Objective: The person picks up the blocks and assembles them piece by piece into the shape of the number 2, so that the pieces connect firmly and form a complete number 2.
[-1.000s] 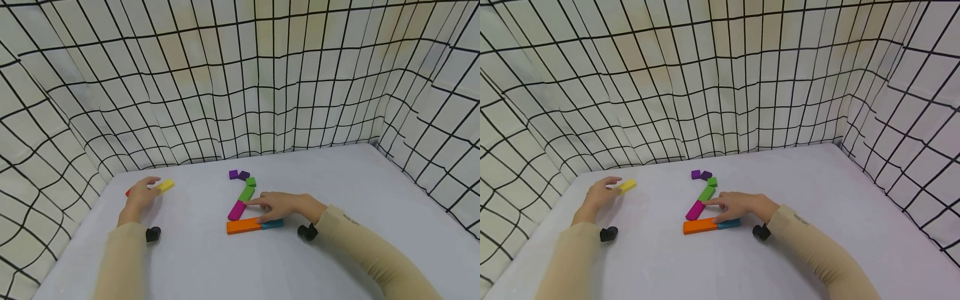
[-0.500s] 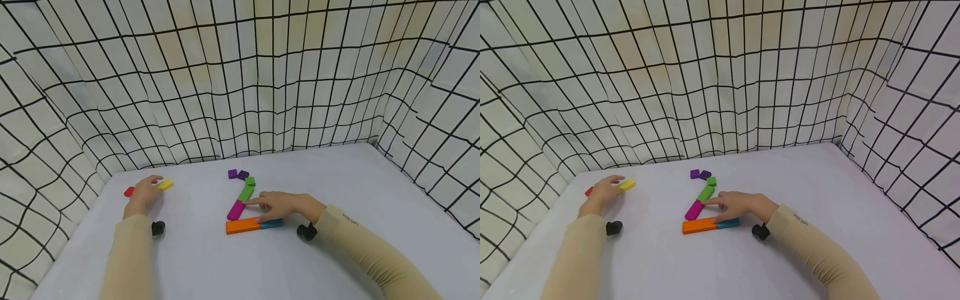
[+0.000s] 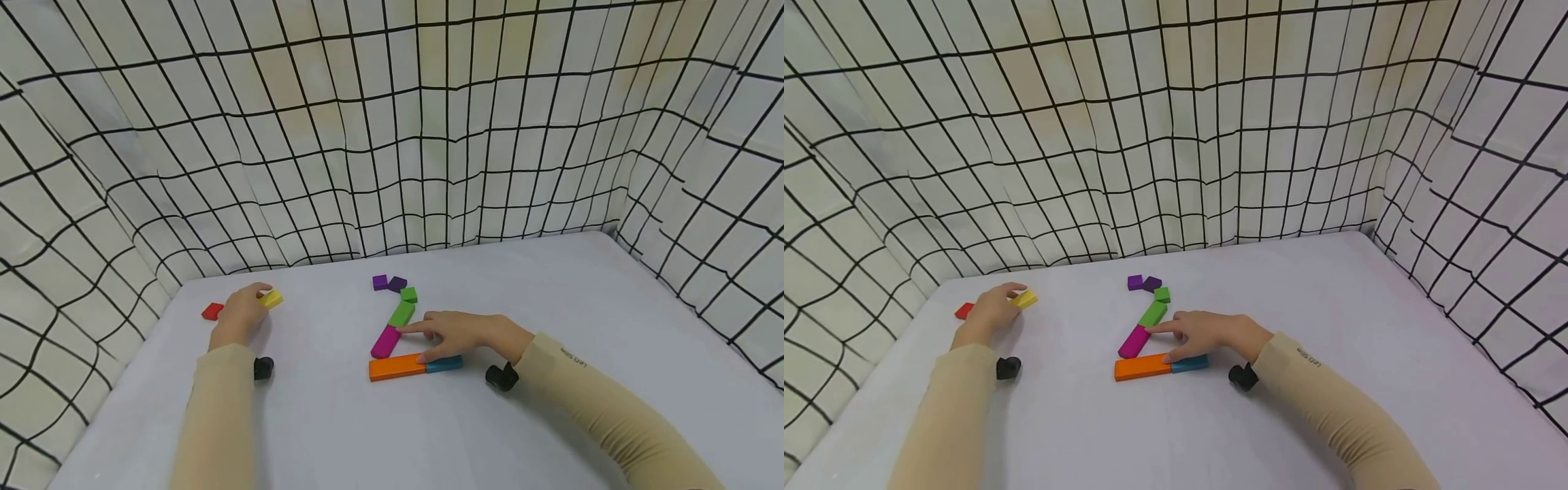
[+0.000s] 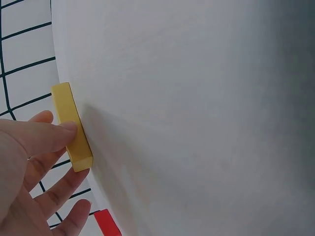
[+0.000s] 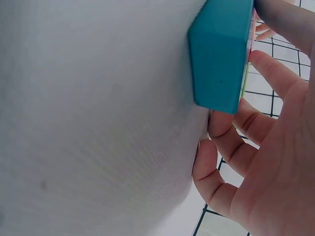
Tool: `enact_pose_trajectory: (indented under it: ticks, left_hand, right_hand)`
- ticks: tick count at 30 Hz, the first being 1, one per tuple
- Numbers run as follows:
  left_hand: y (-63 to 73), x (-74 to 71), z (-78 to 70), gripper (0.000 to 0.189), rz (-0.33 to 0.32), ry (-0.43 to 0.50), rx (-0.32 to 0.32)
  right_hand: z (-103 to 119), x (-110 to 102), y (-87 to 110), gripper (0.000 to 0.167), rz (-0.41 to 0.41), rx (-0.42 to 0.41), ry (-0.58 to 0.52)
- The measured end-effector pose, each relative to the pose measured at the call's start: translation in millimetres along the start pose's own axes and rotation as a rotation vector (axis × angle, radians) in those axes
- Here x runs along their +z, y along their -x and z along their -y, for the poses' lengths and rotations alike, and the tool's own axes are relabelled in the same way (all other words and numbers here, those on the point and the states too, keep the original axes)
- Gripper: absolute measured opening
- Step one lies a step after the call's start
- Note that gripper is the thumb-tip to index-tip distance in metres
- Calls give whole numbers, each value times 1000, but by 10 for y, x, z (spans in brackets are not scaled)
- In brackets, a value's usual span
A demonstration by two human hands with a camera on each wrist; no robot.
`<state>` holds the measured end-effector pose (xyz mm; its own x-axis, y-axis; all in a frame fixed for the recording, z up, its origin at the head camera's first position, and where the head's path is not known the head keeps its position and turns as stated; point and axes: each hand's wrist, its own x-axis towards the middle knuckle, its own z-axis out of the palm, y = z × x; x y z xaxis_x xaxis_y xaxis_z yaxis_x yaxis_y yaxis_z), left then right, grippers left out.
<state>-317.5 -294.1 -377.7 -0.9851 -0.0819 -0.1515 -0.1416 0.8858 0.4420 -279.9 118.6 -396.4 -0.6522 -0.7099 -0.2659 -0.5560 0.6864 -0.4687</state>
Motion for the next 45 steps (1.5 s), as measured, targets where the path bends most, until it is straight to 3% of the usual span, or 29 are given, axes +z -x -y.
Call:
enact_pose_trajectory:
  ticks: [6, 21, 45]
  left_hand:
    - [-34, 4, 24, 53, 22, -9, -7]
    - [-26, -36, 10, 48, 9, -96, 59]
    - [-5, -31, -53, 46, -27, -89, 152]
  right_hand:
    - [1, 4, 8, 67, 0, 3, -5]
    - [-3, 4, 12, 67, -7, 5, 16]
    - [33, -11, 14, 65, -7, -4, 19]
